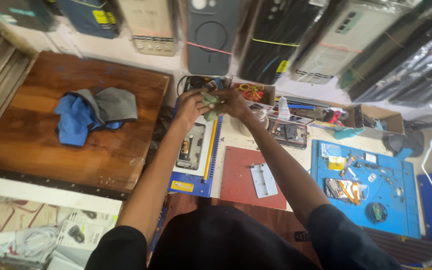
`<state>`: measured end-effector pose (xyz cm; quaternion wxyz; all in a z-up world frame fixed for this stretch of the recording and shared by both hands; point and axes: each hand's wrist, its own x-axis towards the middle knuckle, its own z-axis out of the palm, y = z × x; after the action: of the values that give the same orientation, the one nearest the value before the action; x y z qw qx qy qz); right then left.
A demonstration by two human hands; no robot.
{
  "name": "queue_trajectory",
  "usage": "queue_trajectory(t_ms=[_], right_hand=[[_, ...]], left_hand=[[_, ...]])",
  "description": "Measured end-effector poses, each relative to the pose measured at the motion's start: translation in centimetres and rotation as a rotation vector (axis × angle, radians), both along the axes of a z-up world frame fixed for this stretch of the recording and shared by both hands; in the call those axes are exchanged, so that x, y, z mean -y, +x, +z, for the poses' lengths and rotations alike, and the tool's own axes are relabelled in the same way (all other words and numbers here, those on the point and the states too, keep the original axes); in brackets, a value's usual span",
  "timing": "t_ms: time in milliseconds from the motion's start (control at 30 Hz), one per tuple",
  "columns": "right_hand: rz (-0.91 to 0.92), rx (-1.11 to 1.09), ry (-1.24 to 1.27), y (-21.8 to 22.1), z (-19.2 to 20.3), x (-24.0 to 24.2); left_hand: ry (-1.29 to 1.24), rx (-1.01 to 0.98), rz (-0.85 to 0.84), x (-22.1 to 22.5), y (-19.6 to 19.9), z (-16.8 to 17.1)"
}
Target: The person disassembles a mobile device by removing components from the chassis, cleans parts with a cloth, applies liquid to the internal assembly, and uses a heating machine to separate components.
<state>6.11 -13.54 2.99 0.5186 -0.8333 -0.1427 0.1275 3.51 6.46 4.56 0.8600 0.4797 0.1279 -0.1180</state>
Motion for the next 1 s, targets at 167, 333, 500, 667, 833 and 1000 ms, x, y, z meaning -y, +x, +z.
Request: queue_trajectory(t_ms=[167,333,500,667,833,1000], right_hand=[[-0.128,0.229,-0.010,1.6,-2.4,-1.3],[0.042,0.774,-0.342,2.8,-0.2,-6.9],[0.188,0.582,-0.590,4.6,-2.9,-12.8],[0.413,0.814,-0.376,5.3,-5.2,-10.9],[0.627,0.482,-0.314,5.7,-3.8,-6.4],[0.574,0.282,-0.892,6.2,1.2,-3.6]], left_hand=[[0.658,0.034,0.325,-5.6,-0.4,-3.2],[1.295,0.120,-0.024,-8.6,-2.0,-9.5],[1.209,0.116,0.020,-8.2,-5.1,-8.4],[1.384,-0.026,-0.059,-8.2,-6.4,-4.1],[1.353,-0.194,-0.178,-7.7,-6.7,-0.8],[1.395,-0.172,-0.177,-7.5,-6.0,-1.8]])
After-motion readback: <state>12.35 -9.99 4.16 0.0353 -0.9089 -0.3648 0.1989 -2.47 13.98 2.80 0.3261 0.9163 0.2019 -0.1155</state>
